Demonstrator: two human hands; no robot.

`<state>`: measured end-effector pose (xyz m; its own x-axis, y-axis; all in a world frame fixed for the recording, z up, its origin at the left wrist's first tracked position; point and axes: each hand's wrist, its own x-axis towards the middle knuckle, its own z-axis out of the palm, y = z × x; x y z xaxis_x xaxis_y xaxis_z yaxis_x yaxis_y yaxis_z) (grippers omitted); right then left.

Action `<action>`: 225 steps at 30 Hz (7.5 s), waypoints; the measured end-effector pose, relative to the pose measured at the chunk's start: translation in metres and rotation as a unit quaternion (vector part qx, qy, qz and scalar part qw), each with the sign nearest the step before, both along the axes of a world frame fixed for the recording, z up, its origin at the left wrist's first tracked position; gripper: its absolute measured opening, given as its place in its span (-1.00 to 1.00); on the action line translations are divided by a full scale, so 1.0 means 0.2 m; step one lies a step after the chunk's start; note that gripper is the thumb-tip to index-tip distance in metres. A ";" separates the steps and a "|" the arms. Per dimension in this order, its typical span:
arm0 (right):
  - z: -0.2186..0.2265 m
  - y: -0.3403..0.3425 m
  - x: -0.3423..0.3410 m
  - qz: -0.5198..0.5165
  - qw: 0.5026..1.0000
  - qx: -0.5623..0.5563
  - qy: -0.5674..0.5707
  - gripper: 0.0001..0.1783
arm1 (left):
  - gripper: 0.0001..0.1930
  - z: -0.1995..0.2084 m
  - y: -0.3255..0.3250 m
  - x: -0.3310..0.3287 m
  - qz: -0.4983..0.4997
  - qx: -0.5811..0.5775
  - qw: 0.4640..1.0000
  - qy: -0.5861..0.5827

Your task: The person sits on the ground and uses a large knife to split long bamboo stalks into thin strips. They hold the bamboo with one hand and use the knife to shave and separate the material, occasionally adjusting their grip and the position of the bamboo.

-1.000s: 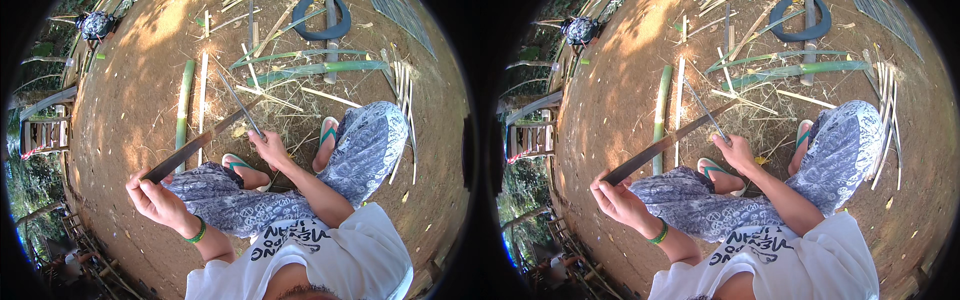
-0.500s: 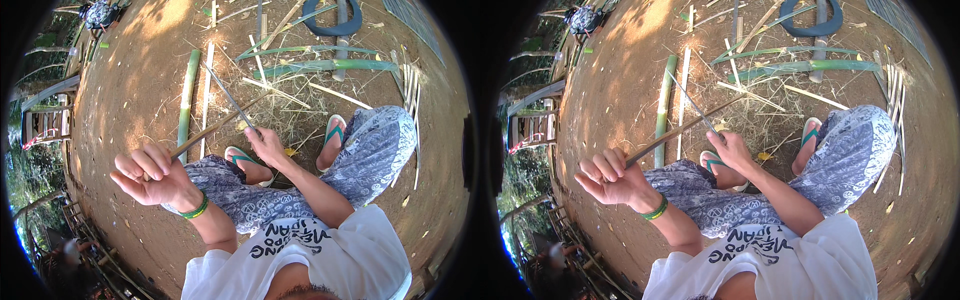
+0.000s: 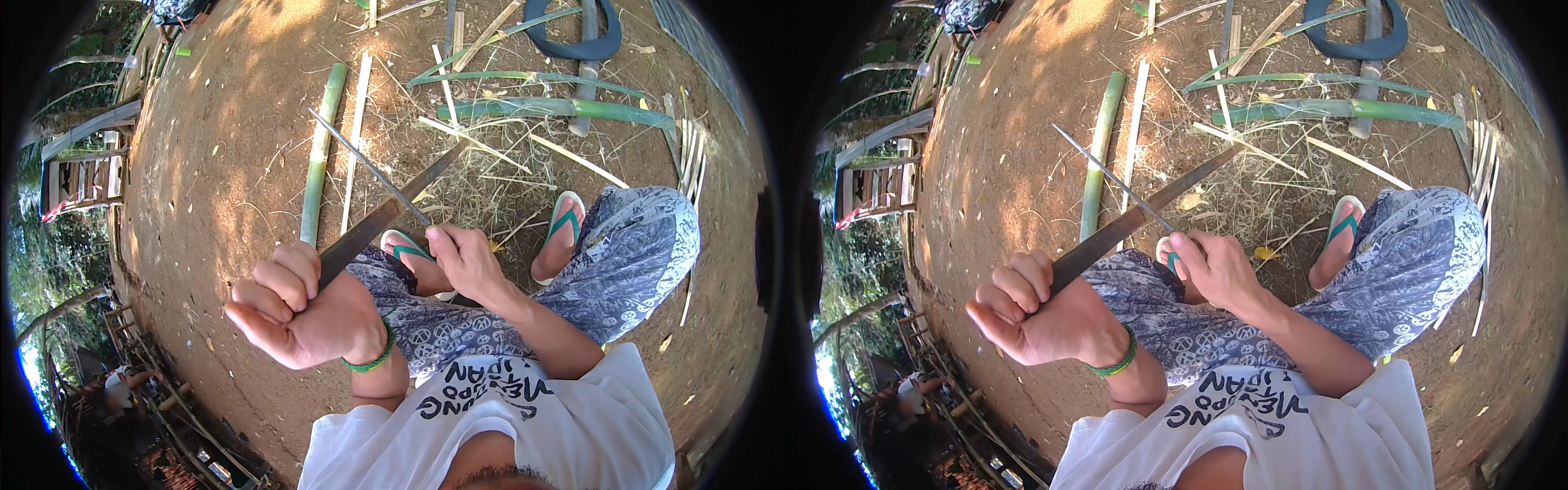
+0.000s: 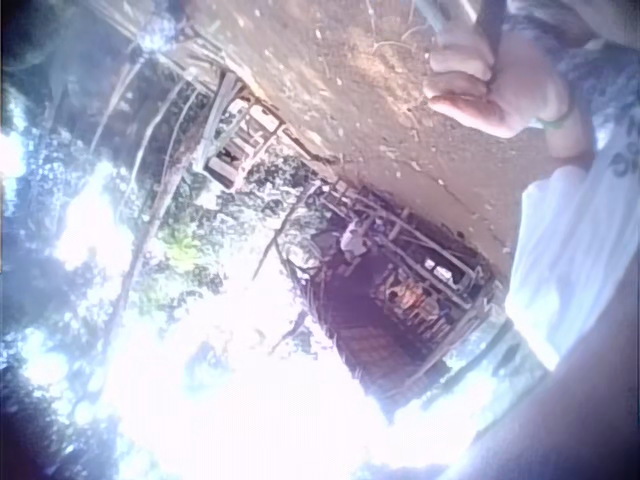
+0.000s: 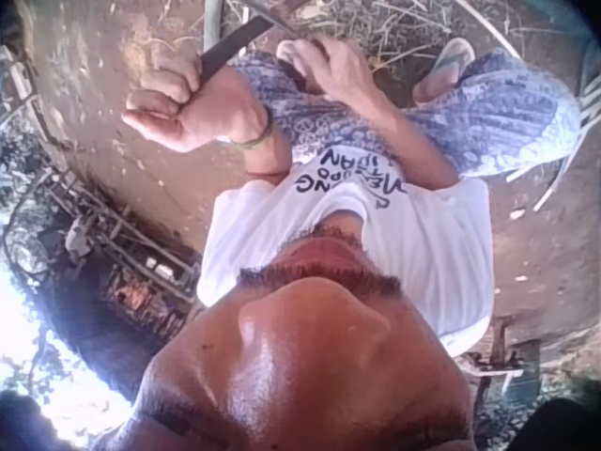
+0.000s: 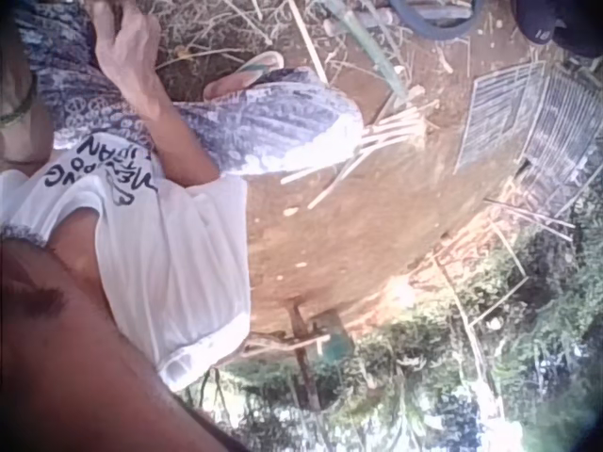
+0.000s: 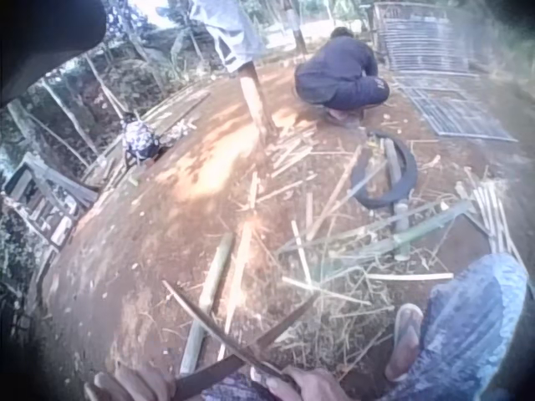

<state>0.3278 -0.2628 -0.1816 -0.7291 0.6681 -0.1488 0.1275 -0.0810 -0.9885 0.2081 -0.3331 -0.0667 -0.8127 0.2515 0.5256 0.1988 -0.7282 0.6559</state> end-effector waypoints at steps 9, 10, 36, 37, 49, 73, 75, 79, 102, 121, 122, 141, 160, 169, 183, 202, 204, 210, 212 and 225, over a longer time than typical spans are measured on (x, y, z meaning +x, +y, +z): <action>-0.21 0.04 0.00 -0.031 0.986 0.094 -0.137 -0.38 | -0.51 -0.03 -0.03 0.01 -0.002 -0.011 1.000 0.007; -0.23 0.10 0.01 -0.034 0.973 0.149 -0.171 -0.35 | -0.51 -0.04 -0.03 0.00 -0.006 -0.011 1.000 0.011; -0.18 -0.07 0.05 -0.050 0.990 0.102 -0.086 -0.49 | -0.52 -0.04 0.04 0.03 0.151 0.042 0.985 -0.070; -0.21 -0.03 0.05 -0.053 0.977 0.149 -0.145 -0.45 | -0.52 -0.05 0.03 0.03 0.144 0.044 0.987 -0.061; -0.36 -0.06 0.12 -0.087 0.983 0.075 -0.140 -0.40 | -0.51 -0.04 0.02 0.06 0.117 0.043 0.990 -0.058; -1.01 0.13 0.16 -0.015 0.957 0.037 -0.287 -0.14 | -0.44 -0.16 -0.23 -0.17 0.183 -0.093 0.977 -0.056; -1.19 0.16 0.21 -0.032 0.933 0.005 -0.359 -0.07 | -0.44 -0.16 -0.21 -0.18 0.204 -0.102 0.972 -0.062; -0.97 0.13 0.15 0.033 0.961 0.063 -0.266 -0.09 | -0.44 -0.17 -0.21 -0.20 0.220 -0.107 0.967 -0.071; -1.22 0.23 0.30 -0.044 0.914 0.052 -0.399 -0.13 | -0.49 0.00 0.02 -0.15 -0.007 -0.112 0.994 -0.010; -1.14 0.05 0.14 -0.146 0.939 -0.107 -0.293 -0.21 | -0.50 0.14 0.41 -0.14 0.249 -0.157 0.945 -0.141; -1.12 0.05 0.12 -0.139 0.937 -0.136 -0.291 -0.19 | -0.50 0.15 0.42 -0.14 0.252 -0.157 0.944 -0.143; -0.99 0.01 0.10 -0.154 0.926 -0.183 -0.293 -0.12 | -0.36 0.11 0.35 -0.14 0.150 -0.061 0.980 -0.117; -0.33 -0.05 0.04 -0.166 0.953 -0.251 0.040 -0.43 | -0.48 0.11 -0.07 0.06 -0.028 0.056 0.998 0.008; 0.22 0.51 -0.24 -0.227 0.925 -0.207 0.225 -0.71 | -0.57 -0.01 -0.50 0.16 -0.183 -0.081 0.977 0.073; 0.99 0.85 -0.37 -0.059 0.942 0.309 0.114 -0.43 | -0.57 0.30 0.21 -0.10 -0.384 -0.270 0.879 -0.088; 0.78 0.96 0.02 0.029 0.734 0.676 0.055 -0.29 | -0.53 0.26 0.36 0.08 -0.399 -0.289 0.845 -0.205; 0.80 1.10 0.03 -0.014 0.780 0.625 0.015 -0.29 | -0.58 0.24 0.30 0.13 -0.430 -0.277 0.837 -0.197; 0.80 0.94 0.09 0.073 0.713 0.697 -0.011 -0.35 | -0.67 0.20 0.32 0.09 -0.439 -0.287 0.829 -0.194; 0.76 1.05 0.11 0.055 0.726 0.685 0.012 -0.36 | -0.69 0.20 0.28 0.12 -0.450 -0.269 0.825 -0.210; 0.74 1.13 0.11 -0.015 0.803 0.594 -0.058 -0.35 | -0.51 0.10 0.08 0.14 -0.480 -0.297 0.791 -0.233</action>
